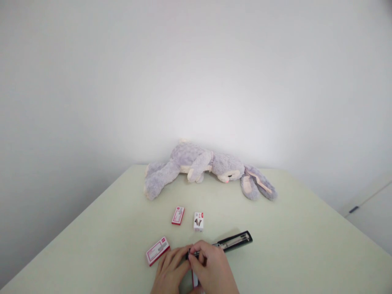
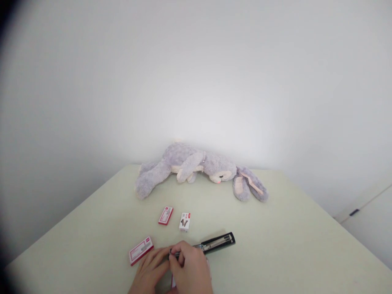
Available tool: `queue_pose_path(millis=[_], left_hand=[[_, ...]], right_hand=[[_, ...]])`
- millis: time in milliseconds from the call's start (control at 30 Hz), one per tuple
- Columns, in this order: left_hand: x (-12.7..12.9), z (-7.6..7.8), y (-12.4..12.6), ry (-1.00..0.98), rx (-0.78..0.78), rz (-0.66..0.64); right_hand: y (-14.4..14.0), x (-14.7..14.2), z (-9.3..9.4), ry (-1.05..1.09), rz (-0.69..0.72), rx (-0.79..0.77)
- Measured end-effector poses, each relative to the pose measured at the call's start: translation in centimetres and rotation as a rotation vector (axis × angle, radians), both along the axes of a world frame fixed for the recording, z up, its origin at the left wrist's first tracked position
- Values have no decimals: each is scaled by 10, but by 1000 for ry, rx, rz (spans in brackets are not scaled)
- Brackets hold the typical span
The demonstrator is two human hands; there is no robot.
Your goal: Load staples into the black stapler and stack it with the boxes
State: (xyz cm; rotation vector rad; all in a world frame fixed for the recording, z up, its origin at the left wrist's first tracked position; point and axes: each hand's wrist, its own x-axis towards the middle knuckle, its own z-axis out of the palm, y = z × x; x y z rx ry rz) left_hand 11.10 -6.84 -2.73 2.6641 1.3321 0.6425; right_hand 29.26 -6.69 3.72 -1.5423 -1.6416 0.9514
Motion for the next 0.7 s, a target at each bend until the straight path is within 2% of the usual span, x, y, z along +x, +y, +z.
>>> queue_pose_path(millis=[100, 200, 367, 467, 633, 700], left_hand=[[3, 3, -4, -32, -18, 51], [7, 9, -8, -66, -117, 80], [13, 18, -11, -91, -235, 70], [11, 17, -12, -117, -259, 103], [5, 15, -11, -158, -316, 68], [5, 17, -10, -171, -323, 65]], right_hand=[[-4, 12, 11, -70, 39, 33], [-10, 27, 18, -192, 105, 2], [-16, 39, 8, -437, 251, -124], [-18, 45, 3, -444, 320, -128], [-20, 59, 8, -369, 271, -81], [-20, 58, 8, -342, 295, -61]])
